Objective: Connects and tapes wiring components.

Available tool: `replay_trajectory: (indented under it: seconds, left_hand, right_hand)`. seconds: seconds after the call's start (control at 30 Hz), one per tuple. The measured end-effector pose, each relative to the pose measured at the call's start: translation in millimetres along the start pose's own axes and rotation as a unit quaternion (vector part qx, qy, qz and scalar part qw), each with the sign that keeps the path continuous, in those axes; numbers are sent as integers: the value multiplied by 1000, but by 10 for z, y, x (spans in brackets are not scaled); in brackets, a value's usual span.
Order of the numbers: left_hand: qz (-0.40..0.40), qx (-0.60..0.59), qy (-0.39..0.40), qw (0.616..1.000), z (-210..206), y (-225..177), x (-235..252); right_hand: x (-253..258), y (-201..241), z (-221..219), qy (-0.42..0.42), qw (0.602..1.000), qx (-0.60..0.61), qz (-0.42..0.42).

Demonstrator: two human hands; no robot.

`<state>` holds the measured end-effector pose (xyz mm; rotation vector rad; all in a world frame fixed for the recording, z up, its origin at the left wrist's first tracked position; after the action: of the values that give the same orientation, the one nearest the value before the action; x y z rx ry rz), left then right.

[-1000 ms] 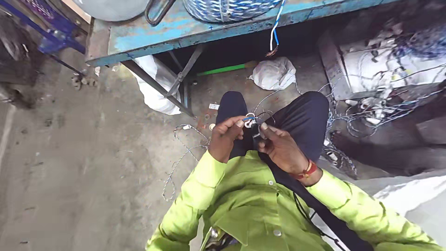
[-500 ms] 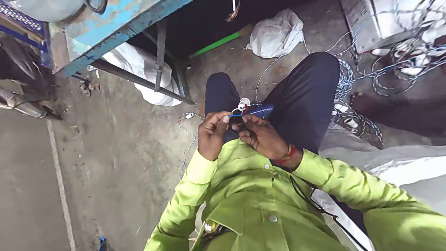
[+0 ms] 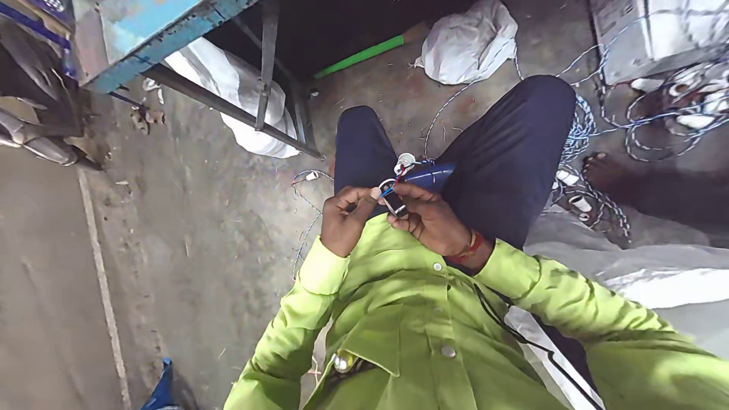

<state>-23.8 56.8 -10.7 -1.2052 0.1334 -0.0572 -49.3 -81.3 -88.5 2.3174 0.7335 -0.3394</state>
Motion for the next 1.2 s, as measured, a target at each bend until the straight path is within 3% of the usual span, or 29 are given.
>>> replay_trajectory:
  seconds: [0.17,0.33,0.57,0.83,1.0,1.2]
  left_hand:
    - [33,-16,-12,999,47,92,-58]
    - [56,-1,5,998,44,144,-136]
    - [-12,52,-4,999,48,101,-92]
    - [4,32,5,999,11,160,-65]
    - [15,44,4,999,-41,177,-74]
    - [-39,87,21,995,-80,79,-89]
  right_hand:
    - [3,-74,7,-18,998,-20,-62]
    - [-24,-91,-2,-34,997,-20,-72]
    - [-48,-96,22,-31,997,-29,-68]
    - [26,-102,61,-24,998,3,-60]
    - [-47,-62,44,-18,998,-46,-47]
    - [-57,-58,59,-22,997,-57,-44]
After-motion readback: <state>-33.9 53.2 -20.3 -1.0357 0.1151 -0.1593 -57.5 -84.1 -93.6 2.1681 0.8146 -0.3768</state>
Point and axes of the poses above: each hand's wrist, its own x-axis towards the middle knuckle, its own z-axis out of the back of the hand, y = z × x, the point moved 10 cm from there along x, towards the middle knuckle, and after that the axes turned 1 degree about x, right-handed, at the moved point
